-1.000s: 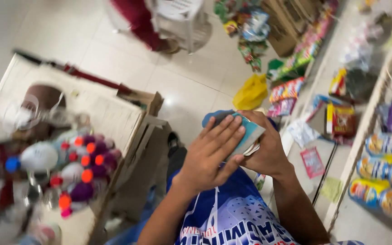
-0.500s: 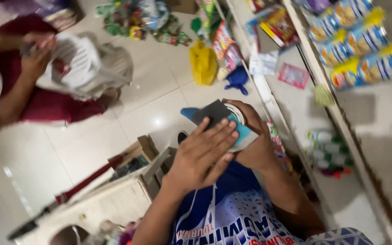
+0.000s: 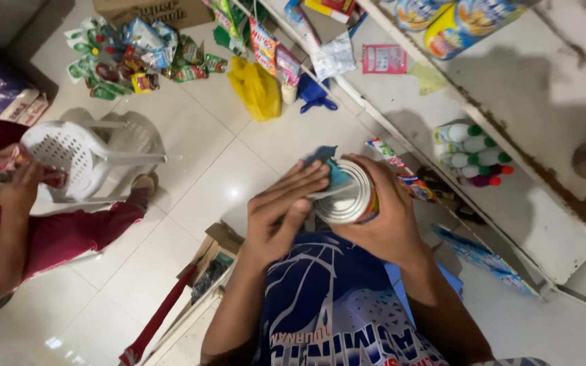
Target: Cleaning dust off of canned goods and instant noodle cups with a cloth and organizing them on grocery store shelves.
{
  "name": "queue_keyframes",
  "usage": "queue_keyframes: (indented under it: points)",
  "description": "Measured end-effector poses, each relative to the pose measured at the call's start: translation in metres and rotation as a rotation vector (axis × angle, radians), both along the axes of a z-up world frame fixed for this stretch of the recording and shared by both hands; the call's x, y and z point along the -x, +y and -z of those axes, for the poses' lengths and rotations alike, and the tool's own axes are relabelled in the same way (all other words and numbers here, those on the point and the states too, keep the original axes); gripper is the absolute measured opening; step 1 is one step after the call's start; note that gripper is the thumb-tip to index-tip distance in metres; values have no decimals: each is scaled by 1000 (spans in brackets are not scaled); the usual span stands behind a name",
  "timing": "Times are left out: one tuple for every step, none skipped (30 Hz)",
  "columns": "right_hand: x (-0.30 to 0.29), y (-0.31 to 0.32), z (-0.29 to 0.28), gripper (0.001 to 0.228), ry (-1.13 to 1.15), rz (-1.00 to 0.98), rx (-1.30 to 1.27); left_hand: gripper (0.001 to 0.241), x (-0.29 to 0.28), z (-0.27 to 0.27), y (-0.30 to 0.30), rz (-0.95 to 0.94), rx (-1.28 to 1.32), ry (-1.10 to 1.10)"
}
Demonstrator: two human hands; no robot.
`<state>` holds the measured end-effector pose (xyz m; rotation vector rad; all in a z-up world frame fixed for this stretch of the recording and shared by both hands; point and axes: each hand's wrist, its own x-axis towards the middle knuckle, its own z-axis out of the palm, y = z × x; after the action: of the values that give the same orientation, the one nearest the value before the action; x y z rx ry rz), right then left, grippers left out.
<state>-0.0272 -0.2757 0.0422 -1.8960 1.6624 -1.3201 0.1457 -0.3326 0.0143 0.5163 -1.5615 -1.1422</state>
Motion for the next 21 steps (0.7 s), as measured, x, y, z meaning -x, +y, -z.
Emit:
queue_keyframes:
  points:
    - [6, 4, -1, 73, 6, 1, 12, 34, 8, 1, 3, 1, 12, 6]
    - [11, 7, -2, 77, -41, -11, 4, 35, 16, 3, 6, -27, -66, 142]
    - [15, 10, -2, 82, -89, -26, -8, 38, 23, 5, 10, -57, -148, 276]
    - [21, 13, 0, 82, -85, -29, -1, 38, 25, 45, 18, -58, -140, 280]
    - [27, 17, 3, 91, -109, -7, -10, 40, 27, 84, 27, -122, -317, 376]
    - [32, 21, 5, 99, -133, 15, -18, 42, 27, 125, 36, -186, -494, 471]
    - [35, 23, 8, 99, -131, 13, -18, 42, 36, 98, 34, -187, -494, 474]
    - [37, 24, 10, 103, -135, 11, 0, 41, 43, 72, 32, -223, -588, 532]
    - [38, 27, 12, 106, -142, 15, 17, 40, 49, 45, 29, -255, -685, 585]
    - [37, 29, 16, 106, -142, 18, 17, 40, 56, 39, 32, -252, -687, 583]
    - [36, 31, 22, 109, -243, 21, 31, 38, 61, 34, 35, -247, -709, 598]
    - [33, 33, 27, 112, -344, 23, 46, 37, 67, 28, 38, -241, -732, 612]
    - [27, 32, 29, 112, -343, 40, 59, 37, 65, 14, 31, -220, -728, 606]
    - [20, 30, 31, 110, -374, 68, 78, 46, 62, -2, 26, 44, -569, 520]
    - [11, 30, 32, 109, -409, 106, 95, 58, 58, -18, 22, 309, -410, 424]
    - [4, 36, 38, 109, -412, 134, 107, 58, 51, -20, 21, 338, -412, 413]
    - [-1, 38, 45, 100, -608, 179, 117, 64, 46, -22, 18, 399, -329, 272]
    - [-6, 39, 53, 92, -804, 219, 131, 76, 40, -23, 14, 456, -240, 133]
    - [-5, 50, 69, 92, -806, 244, 143, 76, 34, -16, 18, 482, -241, 127]
    - [-5, 61, 86, 85, -830, 364, 102, 71, 27, -9, 22, 505, -68, -30]
    - [-7, 74, 102, 80, -855, 484, 58, 66, 18, -2, 27, 524, 105, -184]
